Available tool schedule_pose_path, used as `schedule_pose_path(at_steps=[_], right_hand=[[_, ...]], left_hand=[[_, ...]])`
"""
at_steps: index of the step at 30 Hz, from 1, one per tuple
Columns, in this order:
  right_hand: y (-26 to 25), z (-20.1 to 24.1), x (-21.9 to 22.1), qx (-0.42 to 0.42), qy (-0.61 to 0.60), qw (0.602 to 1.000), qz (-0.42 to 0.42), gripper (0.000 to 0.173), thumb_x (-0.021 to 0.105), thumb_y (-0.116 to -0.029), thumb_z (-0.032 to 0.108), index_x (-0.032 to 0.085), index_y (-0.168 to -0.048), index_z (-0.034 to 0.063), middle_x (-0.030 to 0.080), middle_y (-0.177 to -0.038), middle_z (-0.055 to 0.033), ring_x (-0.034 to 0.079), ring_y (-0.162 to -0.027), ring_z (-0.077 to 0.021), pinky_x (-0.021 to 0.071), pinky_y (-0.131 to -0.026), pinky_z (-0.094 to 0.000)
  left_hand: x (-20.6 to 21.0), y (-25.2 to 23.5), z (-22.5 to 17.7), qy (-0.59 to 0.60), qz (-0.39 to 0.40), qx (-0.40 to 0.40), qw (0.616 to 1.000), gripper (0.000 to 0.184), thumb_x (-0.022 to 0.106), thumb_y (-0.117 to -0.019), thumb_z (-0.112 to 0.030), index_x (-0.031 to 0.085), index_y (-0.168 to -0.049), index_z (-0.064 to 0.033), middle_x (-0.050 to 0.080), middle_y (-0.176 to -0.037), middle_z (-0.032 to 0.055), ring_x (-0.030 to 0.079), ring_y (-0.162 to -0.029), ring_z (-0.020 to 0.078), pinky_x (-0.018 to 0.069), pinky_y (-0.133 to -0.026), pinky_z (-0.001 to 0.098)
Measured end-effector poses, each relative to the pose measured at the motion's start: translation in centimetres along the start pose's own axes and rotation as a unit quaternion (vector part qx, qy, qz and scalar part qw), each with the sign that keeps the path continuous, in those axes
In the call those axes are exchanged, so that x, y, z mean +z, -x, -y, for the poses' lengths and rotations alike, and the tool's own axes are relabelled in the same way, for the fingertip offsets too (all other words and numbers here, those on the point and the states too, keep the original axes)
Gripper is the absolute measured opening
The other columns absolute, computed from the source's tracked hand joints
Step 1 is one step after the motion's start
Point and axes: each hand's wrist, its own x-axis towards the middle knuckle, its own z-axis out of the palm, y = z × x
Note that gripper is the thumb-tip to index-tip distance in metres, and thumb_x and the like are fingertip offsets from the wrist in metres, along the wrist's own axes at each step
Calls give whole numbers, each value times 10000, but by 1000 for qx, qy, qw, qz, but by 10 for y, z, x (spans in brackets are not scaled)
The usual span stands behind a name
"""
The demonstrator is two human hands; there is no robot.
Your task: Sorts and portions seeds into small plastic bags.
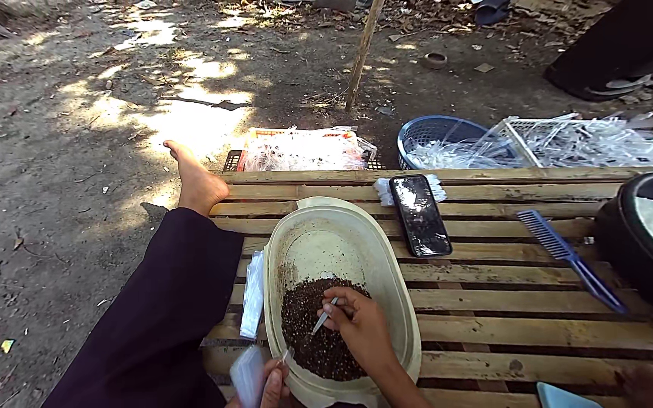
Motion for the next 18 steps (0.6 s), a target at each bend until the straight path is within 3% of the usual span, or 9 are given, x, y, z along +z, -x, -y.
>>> schedule_pose_path(at_steps=[10, 18], right_hand=[[8, 22, -6, -63, -15, 997, -31, 171, 658, -910, -46, 697, -1076, -61, 736, -886, -106, 728, -715, -79, 613, -669, -203], [12, 25, -6, -123, -25, 992, -22, 184, 659, -896, -39, 699, -1073, -66, 739, -887, -100, 738, -736, -77, 620, -673, -202]], left_hand=[[1, -1, 2, -102, -8, 24, 994, 156, 647, -961, -87, 712, -1014, 45, 740, -883, 35, 701, -818, 53, 577, -826, 247], [13, -2, -8, -189, -7, 55, 980, 248, 663, -975, -168, 708, -1058, 61, 724, -873, 52, 671, -803, 34, 546, -794, 240]])
